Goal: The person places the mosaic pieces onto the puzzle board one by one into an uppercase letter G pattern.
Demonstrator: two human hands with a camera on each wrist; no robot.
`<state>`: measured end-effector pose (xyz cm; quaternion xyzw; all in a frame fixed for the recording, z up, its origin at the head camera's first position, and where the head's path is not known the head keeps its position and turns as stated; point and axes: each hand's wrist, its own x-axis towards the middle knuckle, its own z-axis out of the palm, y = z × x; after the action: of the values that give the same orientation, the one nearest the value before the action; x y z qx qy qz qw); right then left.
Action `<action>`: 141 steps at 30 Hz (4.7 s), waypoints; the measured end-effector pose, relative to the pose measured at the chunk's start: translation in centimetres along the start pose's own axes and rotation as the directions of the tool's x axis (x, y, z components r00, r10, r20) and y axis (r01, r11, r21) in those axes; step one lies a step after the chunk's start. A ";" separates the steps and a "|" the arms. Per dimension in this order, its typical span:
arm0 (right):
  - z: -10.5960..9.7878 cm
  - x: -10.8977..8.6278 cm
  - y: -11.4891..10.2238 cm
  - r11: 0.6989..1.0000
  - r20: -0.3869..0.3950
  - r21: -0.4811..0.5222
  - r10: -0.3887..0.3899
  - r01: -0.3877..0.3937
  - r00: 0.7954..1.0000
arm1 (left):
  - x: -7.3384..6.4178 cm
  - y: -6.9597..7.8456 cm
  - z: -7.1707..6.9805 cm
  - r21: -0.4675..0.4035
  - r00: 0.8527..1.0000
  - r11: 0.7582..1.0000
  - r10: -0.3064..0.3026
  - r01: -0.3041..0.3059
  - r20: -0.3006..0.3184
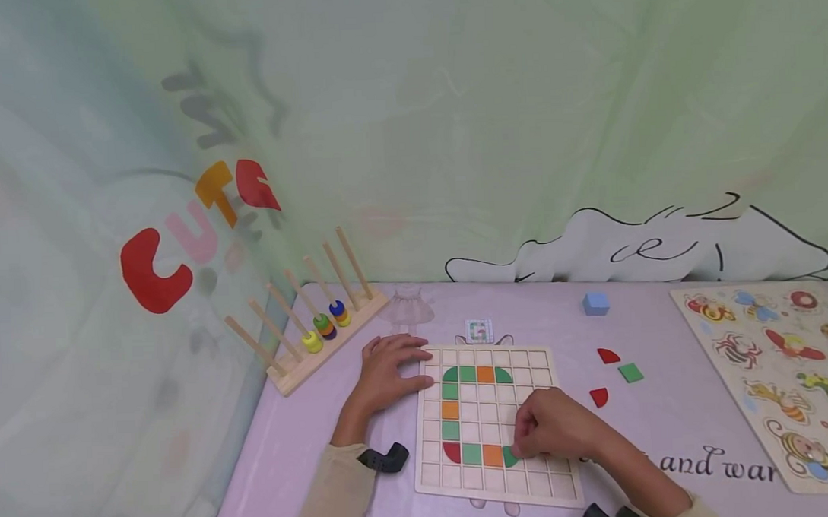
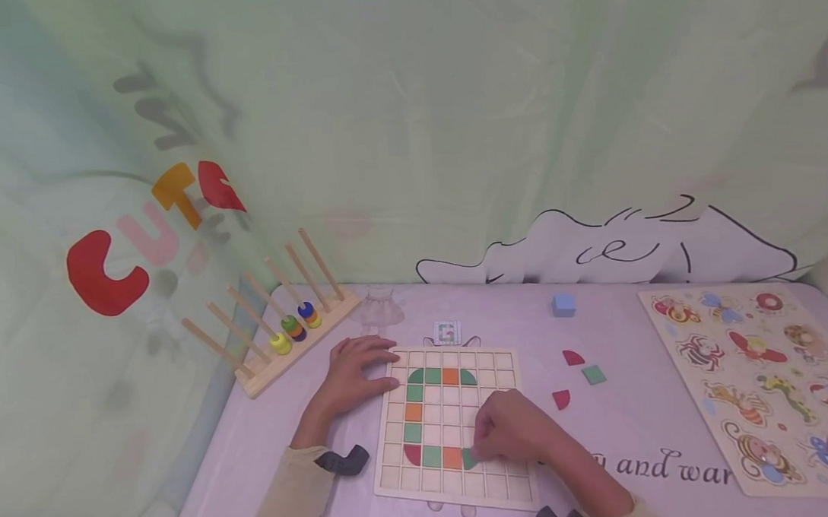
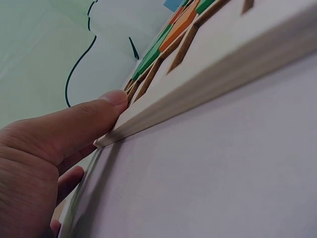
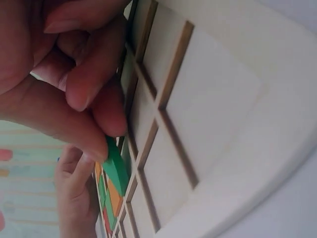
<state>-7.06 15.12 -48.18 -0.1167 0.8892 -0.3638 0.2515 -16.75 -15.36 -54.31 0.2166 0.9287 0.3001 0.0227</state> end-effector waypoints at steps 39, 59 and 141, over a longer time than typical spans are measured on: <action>-0.1 0.5 0.6 0.998 0.073 0.064 0.013 -0.017 0.997 | 0.0 -0.2 0.1 0.010 1.000 1.000 0.010 -0.010 0.006; -3.6 -1.2 2.7 0.994 -0.034 0.094 0.068 -0.064 0.997 | 0.0 0.1 -0.1 0.008 1.000 1.000 0.013 -0.013 0.000; -10.0 -2.9 12.0 0.983 -0.319 -0.072 0.136 -0.167 0.938 | 0.1 -0.1 -0.1 -0.013 1.000 1.000 0.020 -0.020 -0.002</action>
<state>-10.17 30.67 -49.55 -0.0010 0.9409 -0.3132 0.1286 -16.89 -15.42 -54.27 0.2255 0.9245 0.3066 0.0203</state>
